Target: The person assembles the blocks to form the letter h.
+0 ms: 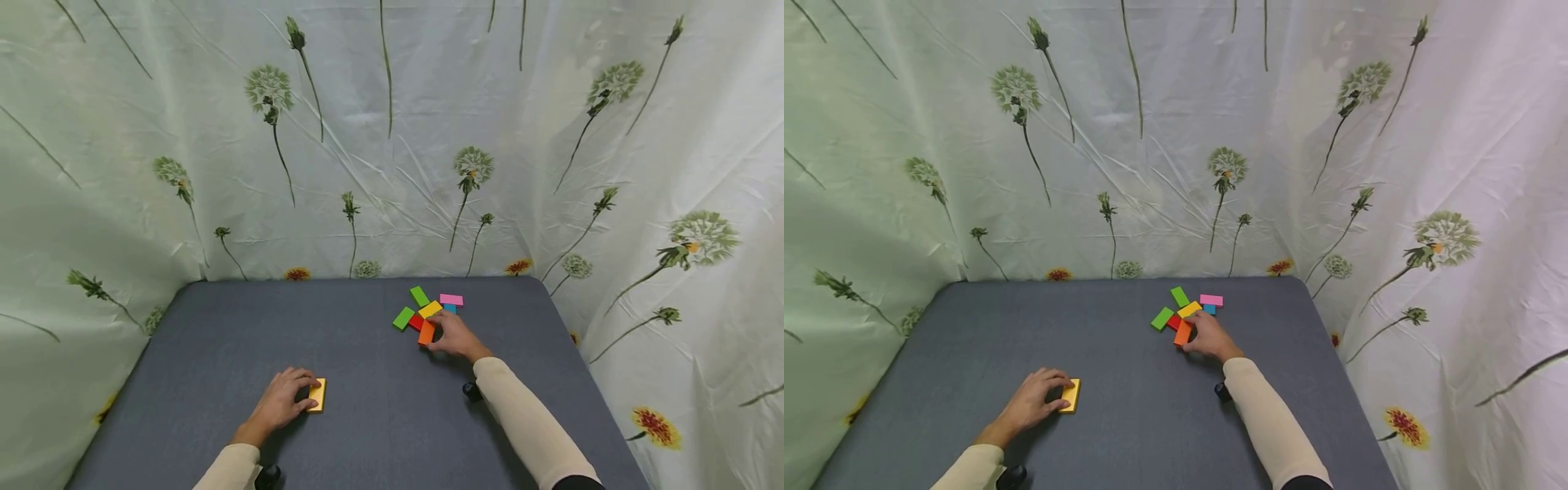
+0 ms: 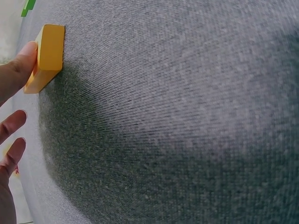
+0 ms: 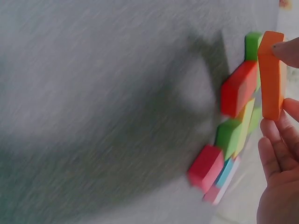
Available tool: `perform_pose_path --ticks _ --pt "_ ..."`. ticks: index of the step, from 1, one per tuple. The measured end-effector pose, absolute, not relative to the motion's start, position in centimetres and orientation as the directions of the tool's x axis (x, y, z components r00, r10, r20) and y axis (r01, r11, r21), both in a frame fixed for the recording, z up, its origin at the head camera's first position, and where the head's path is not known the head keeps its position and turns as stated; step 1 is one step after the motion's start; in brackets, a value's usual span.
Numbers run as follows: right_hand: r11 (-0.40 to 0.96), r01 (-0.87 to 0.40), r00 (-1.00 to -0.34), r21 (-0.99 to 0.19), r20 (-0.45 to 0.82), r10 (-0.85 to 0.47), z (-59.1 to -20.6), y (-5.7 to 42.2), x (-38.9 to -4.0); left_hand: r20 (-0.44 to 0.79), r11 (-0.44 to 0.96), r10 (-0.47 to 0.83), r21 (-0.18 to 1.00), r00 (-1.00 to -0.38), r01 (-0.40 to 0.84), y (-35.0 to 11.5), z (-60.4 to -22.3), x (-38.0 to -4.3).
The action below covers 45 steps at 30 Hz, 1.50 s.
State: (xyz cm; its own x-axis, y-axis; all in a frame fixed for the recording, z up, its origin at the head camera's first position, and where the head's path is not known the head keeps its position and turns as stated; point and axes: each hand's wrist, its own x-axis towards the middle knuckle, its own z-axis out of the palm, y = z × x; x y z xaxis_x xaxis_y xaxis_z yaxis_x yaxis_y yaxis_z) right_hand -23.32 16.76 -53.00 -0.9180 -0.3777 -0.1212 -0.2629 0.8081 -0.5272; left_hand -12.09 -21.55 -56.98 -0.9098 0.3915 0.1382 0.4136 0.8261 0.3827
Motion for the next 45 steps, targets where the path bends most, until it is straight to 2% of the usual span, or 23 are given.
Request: perform_pose_path --ticks 15,22,27,36,45 --pt "0.686 -0.456 -0.795 -0.568 -0.088 -0.601 -53.0 8.2 -24.9 0.135 0.821 0.406 0.380 -0.904 0.426 -21.1 -57.6 -11.9" --pt "0.655 -0.514 -0.747 -0.554 -0.088 -0.660 -53.2 3.8 -25.2 0.106 0.843 0.369 0.381 -0.923 0.381 -20.7 -57.4 -12.1" --pt "0.654 -0.530 -0.723 -0.540 -0.117 -0.681 -53.5 1.1 -25.0 0.112 0.847 0.380 0.356 -0.918 0.394 -20.7 -57.4 -12.2" --pt "0.663 -0.546 -0.702 -0.513 -0.152 -0.696 -54.7 -2.5 -23.5 0.142 0.840 0.390 0.349 -0.910 0.415 -21.0 -57.4 -12.2" --pt "0.636 -0.543 -0.704 -0.549 -0.114 -0.701 -56.0 -3.6 -22.6 0.157 0.839 0.388 0.347 -0.908 0.419 -21.7 -57.3 -12.1"
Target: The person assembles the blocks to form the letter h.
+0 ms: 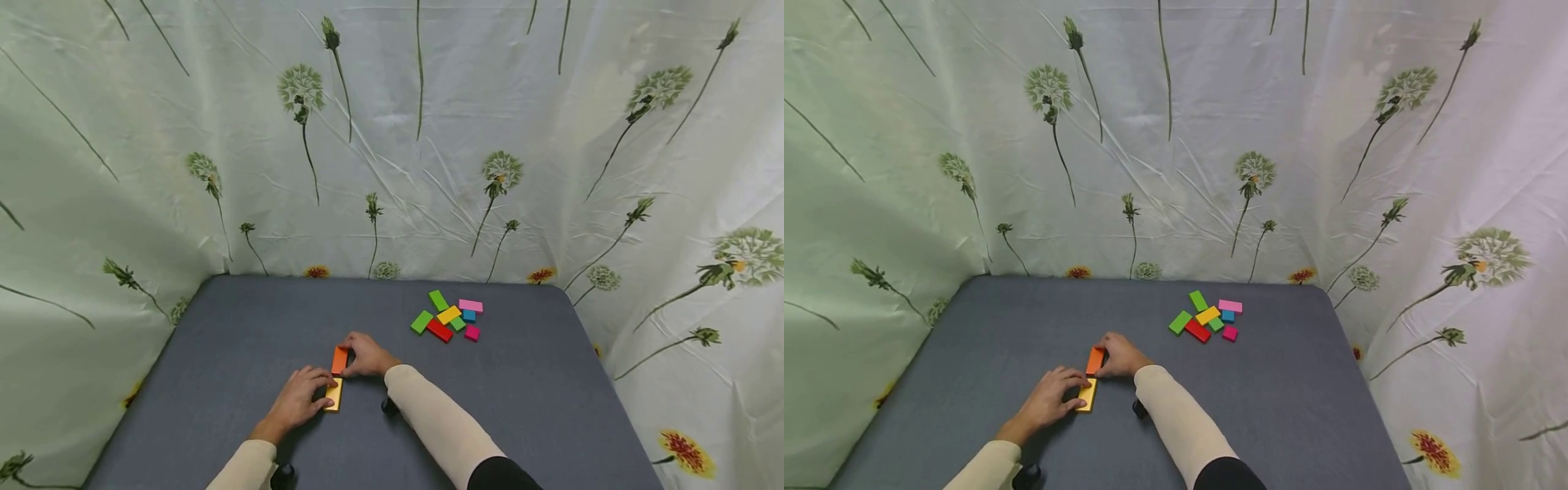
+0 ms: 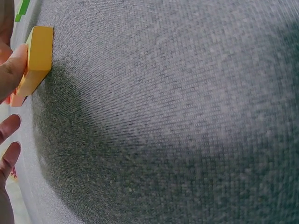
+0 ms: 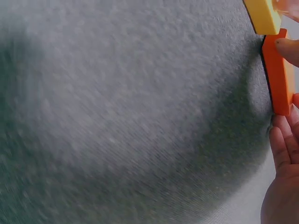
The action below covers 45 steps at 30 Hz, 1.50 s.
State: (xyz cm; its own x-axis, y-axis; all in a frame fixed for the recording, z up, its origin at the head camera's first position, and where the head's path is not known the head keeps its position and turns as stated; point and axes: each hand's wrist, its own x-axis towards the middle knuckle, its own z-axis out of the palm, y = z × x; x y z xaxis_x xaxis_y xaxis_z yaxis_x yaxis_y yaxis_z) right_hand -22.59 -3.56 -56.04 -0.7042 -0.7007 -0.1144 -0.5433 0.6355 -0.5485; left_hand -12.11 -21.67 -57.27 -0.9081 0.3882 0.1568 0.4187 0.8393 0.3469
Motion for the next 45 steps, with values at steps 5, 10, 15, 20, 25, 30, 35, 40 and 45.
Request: perform_pose_path --ticks 5,10,15,20,25,30,35,40,45 --pt "0.595 -0.477 -0.739 -0.648 -0.071 -0.670 -56.6 -3.2 -22.2 0.142 0.843 0.383 0.351 -0.913 0.408 -21.7 -57.4 -12.2" --pt "0.566 -0.421 -0.777 -0.709 -0.040 -0.628 -57.0 -3.1 -21.8 0.131 0.848 0.373 0.354 -0.919 0.394 -21.5 -57.3 -12.2" --pt "0.558 -0.425 -0.777 -0.713 -0.030 -0.629 -57.1 -3.2 -21.6 0.133 0.846 0.370 0.360 -0.919 0.393 -21.5 -57.2 -12.1" --pt "0.562 -0.411 -0.782 -0.718 -0.039 -0.622 -57.1 -3.3 -21.5 0.147 0.846 0.376 0.348 -0.915 0.404 -21.5 -57.3 -12.1" --pt "0.559 -0.370 -0.792 -0.742 -0.063 -0.608 -57.0 -3.4 -21.3 0.149 0.849 0.374 0.343 -0.915 0.403 -21.7 -57.6 -12.2" --pt "0.554 -0.335 -0.800 -0.762 -0.080 -0.594 -56.9 -3.5 -21.1 0.151 0.846 0.376 0.345 -0.914 0.406 -21.8 -57.7 -12.1" --pt "0.556 -0.337 -0.799 -0.759 -0.081 -0.596 -57.1 -3.5 -21.2 0.153 0.842 0.380 0.352 -0.912 0.410 -21.8 -57.7 -12.1" --pt "0.510 -0.338 -0.797 -0.791 -0.047 -0.602 -57.2 -3.1 -21.4 0.164 0.841 0.392 0.334 -0.905 0.425 -21.8 -57.6 -12.2" --pt "0.478 -0.340 -0.815 -0.810 0.000 -0.580 -56.8 -1.7 -21.8 0.132 0.855 0.399 0.305 -0.907 0.420 -21.5 -57.2 -12.4"
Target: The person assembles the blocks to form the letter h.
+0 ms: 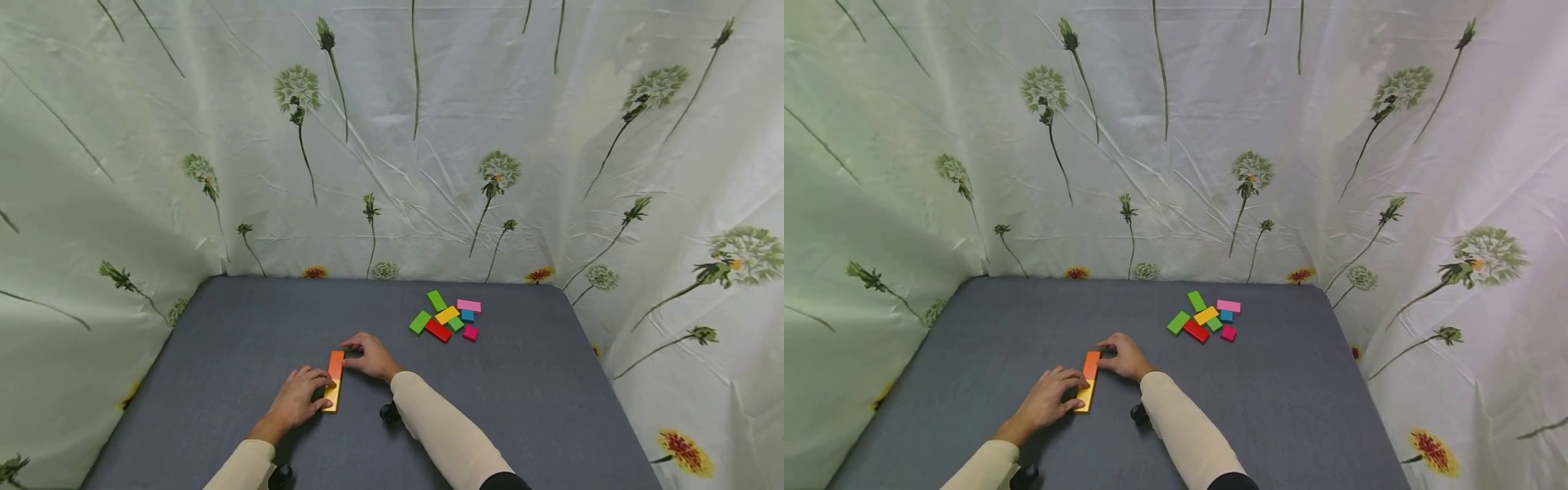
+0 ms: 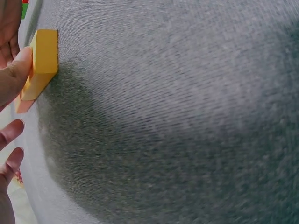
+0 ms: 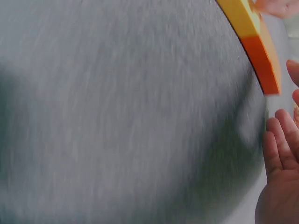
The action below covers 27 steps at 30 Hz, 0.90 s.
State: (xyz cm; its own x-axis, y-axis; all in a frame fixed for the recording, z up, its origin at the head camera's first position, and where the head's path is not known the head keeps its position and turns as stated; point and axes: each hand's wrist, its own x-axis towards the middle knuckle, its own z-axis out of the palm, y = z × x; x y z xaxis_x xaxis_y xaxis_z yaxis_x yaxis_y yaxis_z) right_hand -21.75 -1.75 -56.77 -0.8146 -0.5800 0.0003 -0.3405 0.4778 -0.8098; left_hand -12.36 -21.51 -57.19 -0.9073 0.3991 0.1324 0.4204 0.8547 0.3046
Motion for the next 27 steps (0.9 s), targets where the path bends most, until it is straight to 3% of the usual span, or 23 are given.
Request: perform_pose_path --ticks 8,17,27 --pt "0.576 -0.358 -0.876 -0.735 0.050 -0.480 -56.1 3.7 -23.7 0.059 0.876 0.406 0.260 -0.912 0.406 -21.0 -56.2 -12.8" --pt "0.745 -0.240 -0.963 -0.622 0.055 -0.264 -55.9 9.3 -26.3 0.061 0.873 0.449 0.183 -0.891 0.452 -20.6 -55.8 -13.2" --pt "0.830 -0.227 -0.963 -0.510 -0.007 -0.268 -56.1 11.0 -27.1 0.061 0.861 0.478 0.167 -0.876 0.481 -20.7 -55.7 -13.3"
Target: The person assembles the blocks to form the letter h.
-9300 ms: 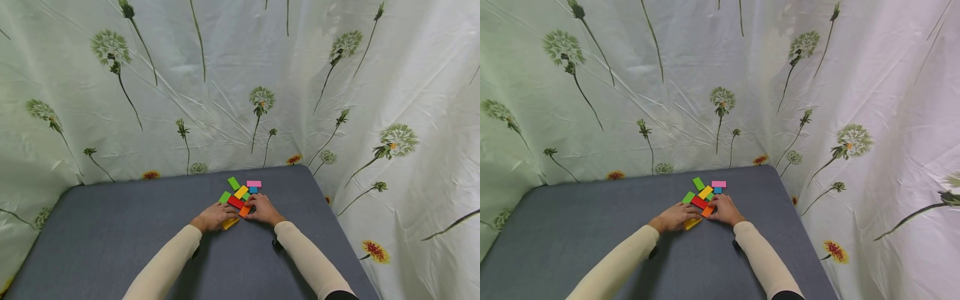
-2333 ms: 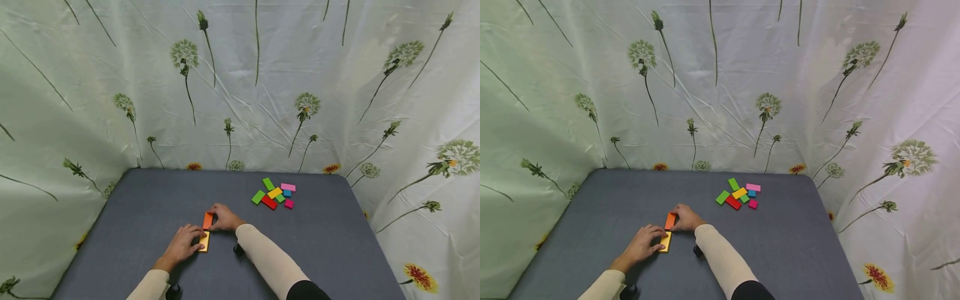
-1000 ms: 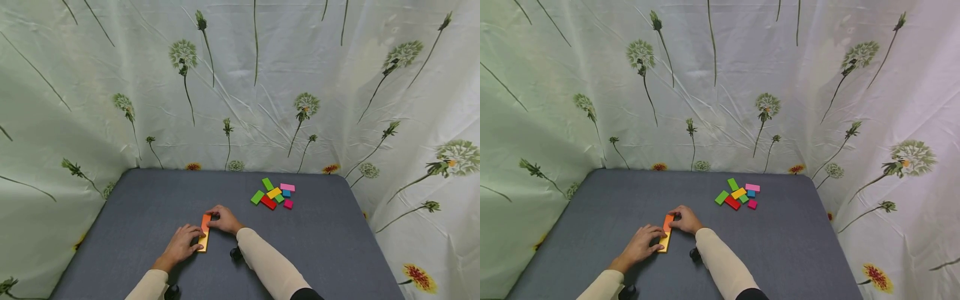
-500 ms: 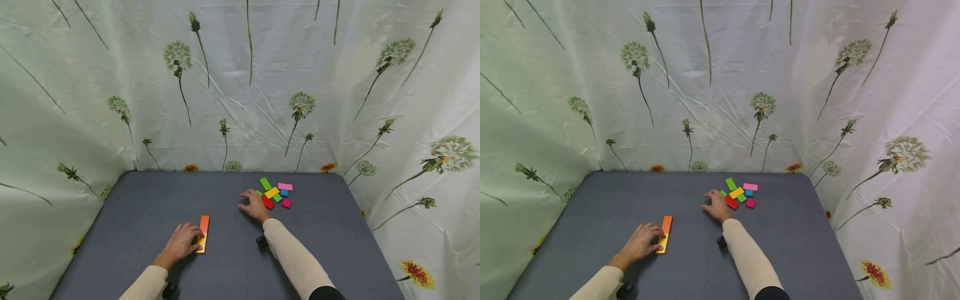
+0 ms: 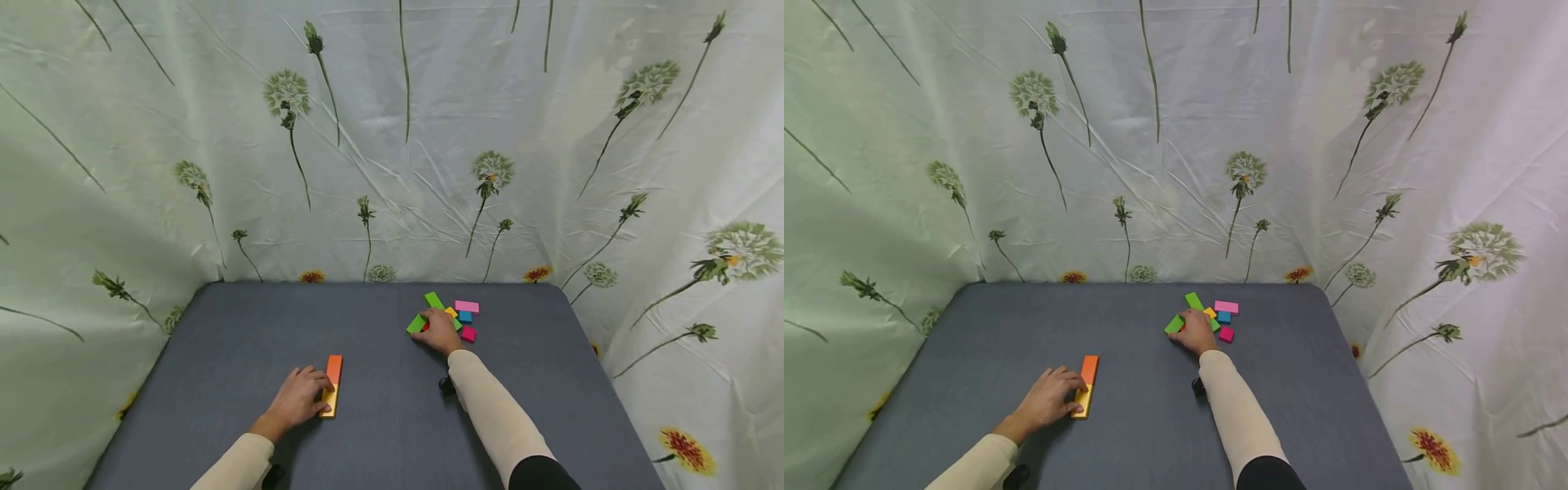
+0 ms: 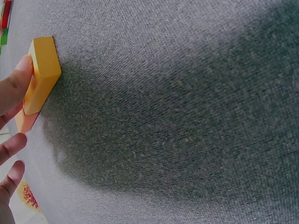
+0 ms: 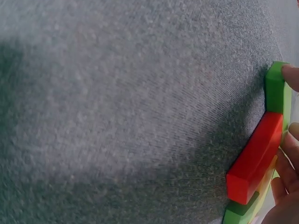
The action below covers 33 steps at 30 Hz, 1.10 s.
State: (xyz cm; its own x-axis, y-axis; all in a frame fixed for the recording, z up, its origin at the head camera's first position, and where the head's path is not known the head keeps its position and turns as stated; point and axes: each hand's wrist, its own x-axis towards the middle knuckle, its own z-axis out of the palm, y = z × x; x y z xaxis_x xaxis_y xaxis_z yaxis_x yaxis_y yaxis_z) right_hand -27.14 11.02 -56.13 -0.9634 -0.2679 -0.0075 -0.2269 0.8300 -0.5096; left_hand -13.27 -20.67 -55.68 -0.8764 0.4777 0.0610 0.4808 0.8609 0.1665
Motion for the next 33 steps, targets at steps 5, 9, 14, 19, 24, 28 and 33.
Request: perform_pose_path --ticks 5,9,14,19,24,28,33 --pt "0.829 -0.252 -0.956 -0.498 -0.003 -0.293 -56.1 11.1 -27.2 0.075 0.847 0.497 0.175 -0.864 0.502 -21.0 -55.8 -13.3" --pt "0.828 -0.255 -0.953 -0.499 -0.014 -0.302 -56.0 11.2 -27.3 0.077 0.841 0.507 0.175 -0.858 0.512 -21.2 -55.7 -13.3" --pt "0.835 -0.239 -0.956 -0.497 -0.033 -0.293 -56.0 11.2 -27.7 0.067 0.849 0.498 0.166 -0.865 0.502 -21.0 -55.6 -13.3" --pt "0.829 -0.242 -0.954 -0.504 -0.035 -0.299 -56.0 11.2 -27.8 0.068 0.853 0.492 0.162 -0.868 0.496 -20.9 -55.6 -13.3" --pt "0.825 -0.259 -0.947 -0.503 -0.036 -0.319 -56.0 11.1 -27.8 0.108 0.842 0.507 0.147 -0.855 0.518 -21.1 -55.9 -13.3" --pt "0.802 -0.267 -0.940 -0.535 -0.038 -0.338 -55.7 10.7 -27.9 0.129 0.833 0.522 0.133 -0.843 0.537 -21.1 -56.0 -13.4" --pt "0.752 -0.308 -0.916 -0.583 -0.032 -0.400 -55.4 9.4 -28.5 0.124 0.831 0.529 0.124 -0.839 0.542 -21.0 -56.0 -13.6"
